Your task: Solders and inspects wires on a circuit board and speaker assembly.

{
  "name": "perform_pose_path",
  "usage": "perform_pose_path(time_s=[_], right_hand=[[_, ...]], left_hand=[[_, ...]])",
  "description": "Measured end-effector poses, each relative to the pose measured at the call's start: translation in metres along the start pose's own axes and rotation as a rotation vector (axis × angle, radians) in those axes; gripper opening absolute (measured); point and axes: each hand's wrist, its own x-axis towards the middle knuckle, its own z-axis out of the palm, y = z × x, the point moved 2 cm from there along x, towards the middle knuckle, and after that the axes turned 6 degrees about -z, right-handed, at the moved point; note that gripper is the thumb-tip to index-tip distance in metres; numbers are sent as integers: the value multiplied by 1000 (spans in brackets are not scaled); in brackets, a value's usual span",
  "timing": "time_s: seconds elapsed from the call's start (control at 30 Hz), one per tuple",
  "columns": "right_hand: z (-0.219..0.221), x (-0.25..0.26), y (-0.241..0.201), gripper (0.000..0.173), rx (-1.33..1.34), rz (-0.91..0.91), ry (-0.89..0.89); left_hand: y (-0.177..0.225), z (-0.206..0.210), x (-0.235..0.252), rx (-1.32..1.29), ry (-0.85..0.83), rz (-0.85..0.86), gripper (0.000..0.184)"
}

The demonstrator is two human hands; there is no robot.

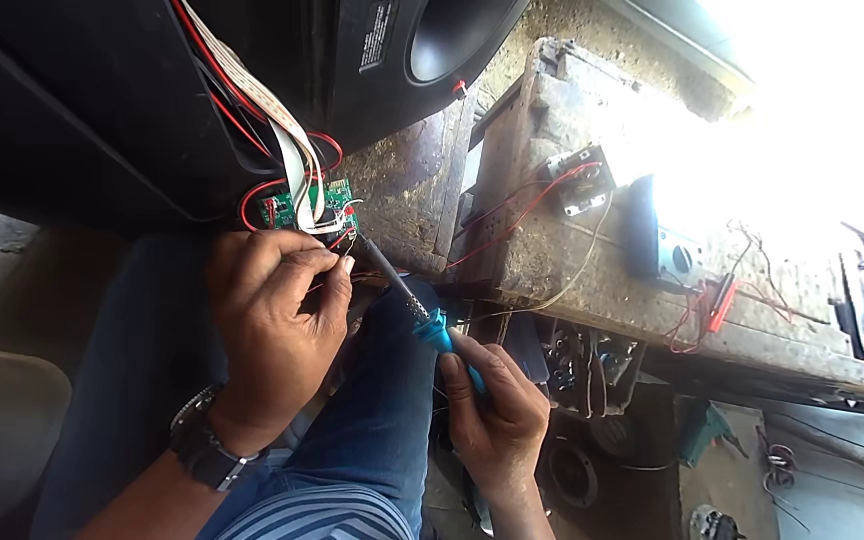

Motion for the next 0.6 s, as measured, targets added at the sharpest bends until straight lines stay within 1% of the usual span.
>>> perform_pose_path(time_s=[0.6], right_hand=[[3, -3, 6, 23, 19, -10, 17]], left_hand=[[1, 2, 0, -3, 18, 9, 13]])
